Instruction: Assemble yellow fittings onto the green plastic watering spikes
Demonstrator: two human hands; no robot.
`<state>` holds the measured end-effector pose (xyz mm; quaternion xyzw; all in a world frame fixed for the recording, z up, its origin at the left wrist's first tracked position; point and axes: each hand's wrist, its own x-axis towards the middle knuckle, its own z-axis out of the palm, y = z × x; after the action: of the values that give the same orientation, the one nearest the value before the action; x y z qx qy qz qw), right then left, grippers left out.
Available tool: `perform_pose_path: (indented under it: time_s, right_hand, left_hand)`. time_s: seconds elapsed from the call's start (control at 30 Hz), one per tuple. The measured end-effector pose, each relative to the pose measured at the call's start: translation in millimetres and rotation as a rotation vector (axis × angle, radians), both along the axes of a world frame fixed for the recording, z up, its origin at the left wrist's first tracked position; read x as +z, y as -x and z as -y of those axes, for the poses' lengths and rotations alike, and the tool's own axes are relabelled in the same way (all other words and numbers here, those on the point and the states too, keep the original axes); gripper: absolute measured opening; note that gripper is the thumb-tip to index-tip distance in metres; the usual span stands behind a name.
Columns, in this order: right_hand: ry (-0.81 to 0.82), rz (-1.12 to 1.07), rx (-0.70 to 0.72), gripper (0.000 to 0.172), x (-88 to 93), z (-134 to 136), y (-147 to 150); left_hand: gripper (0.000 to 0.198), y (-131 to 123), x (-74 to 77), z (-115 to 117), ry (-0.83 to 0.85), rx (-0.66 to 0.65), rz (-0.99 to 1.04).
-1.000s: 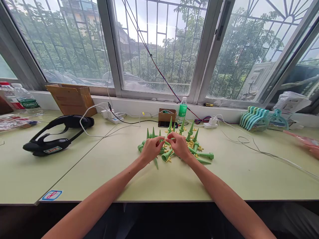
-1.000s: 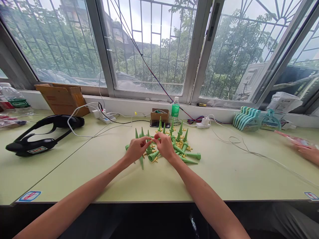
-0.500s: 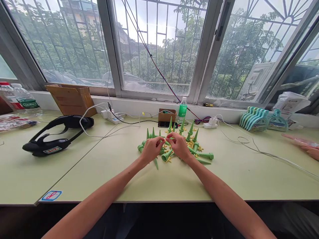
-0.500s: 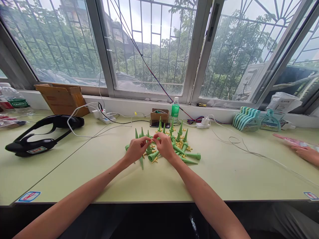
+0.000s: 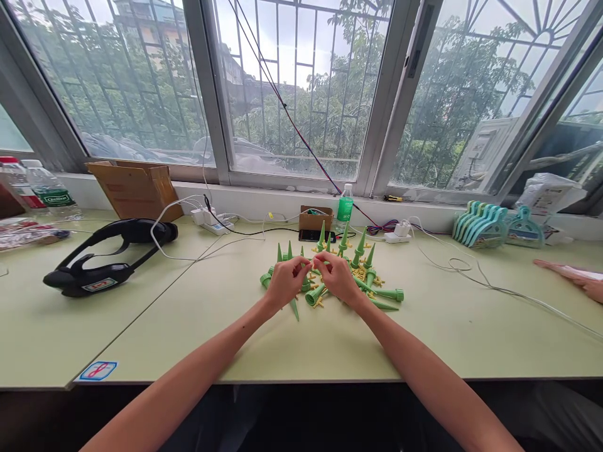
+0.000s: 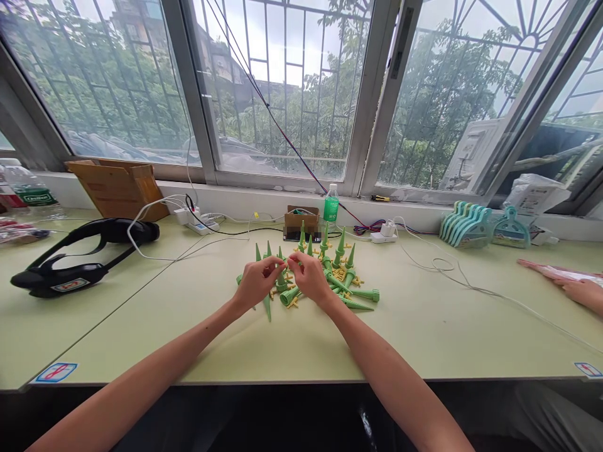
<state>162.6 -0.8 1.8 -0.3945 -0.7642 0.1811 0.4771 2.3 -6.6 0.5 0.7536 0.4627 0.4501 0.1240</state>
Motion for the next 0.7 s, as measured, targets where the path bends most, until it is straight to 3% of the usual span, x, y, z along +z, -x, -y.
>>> perform_pose_path:
  time_s: [0.2,0.43,0.7]
  right_hand:
    - [0.016,-0.048,-0.056,0.028,-0.9,-2.6,-0.6]
    - [-0.030,-0.090,-0.122,0.026,-1.3,-4.2,-2.3]
    - [-0.069,-0.114,-0.103,0.026,-2.2,-4.4,-2.2]
  left_hand:
    - [0.032,-0.4,4.8,3.8,-0.006,0.023,0.052]
    - [0.027,0.3,12.9,7.9,-0.045,0.140,0.168]
    - [0.029,3.3,1.3,-2.2,0.085,0.154,0.035]
